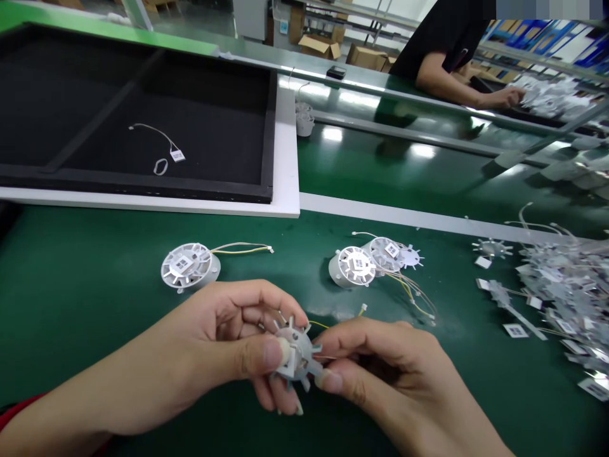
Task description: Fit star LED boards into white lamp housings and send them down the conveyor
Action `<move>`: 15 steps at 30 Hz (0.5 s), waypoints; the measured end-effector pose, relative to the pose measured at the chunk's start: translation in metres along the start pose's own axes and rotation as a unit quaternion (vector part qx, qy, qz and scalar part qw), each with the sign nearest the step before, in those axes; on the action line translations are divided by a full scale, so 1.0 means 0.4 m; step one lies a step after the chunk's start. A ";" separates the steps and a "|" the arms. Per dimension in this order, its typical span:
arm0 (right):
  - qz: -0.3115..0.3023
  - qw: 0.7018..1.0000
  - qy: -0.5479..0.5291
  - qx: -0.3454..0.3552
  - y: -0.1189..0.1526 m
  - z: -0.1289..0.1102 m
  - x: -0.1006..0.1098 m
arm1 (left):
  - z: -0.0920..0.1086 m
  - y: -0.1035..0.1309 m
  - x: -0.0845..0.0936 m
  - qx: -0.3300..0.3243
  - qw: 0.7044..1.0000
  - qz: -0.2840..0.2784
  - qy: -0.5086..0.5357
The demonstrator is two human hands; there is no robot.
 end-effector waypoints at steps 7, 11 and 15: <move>0.012 0.991 0.091 0.098 0.011 -0.025 0.006 | 0.005 0.000 -0.005 0.012 0.998 -0.038 0.048; 0.012 0.935 0.203 0.290 0.052 -0.034 -0.012 | 0.011 -0.004 -0.012 0.036 0.995 -0.042 0.086; -0.001 0.888 0.350 0.297 0.088 -0.022 -0.018 | 0.002 -0.005 -0.015 0.063 0.989 -0.045 0.129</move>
Point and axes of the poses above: each hand's wrist, its own y-axis away from the middle knuckle, its own x-axis out of the back of the hand, z = x × y, the point moved 5 cm from there along -y, towards the middle knuckle, and after that the axes turned 13 degrees about -y, right-handed, at the moved point
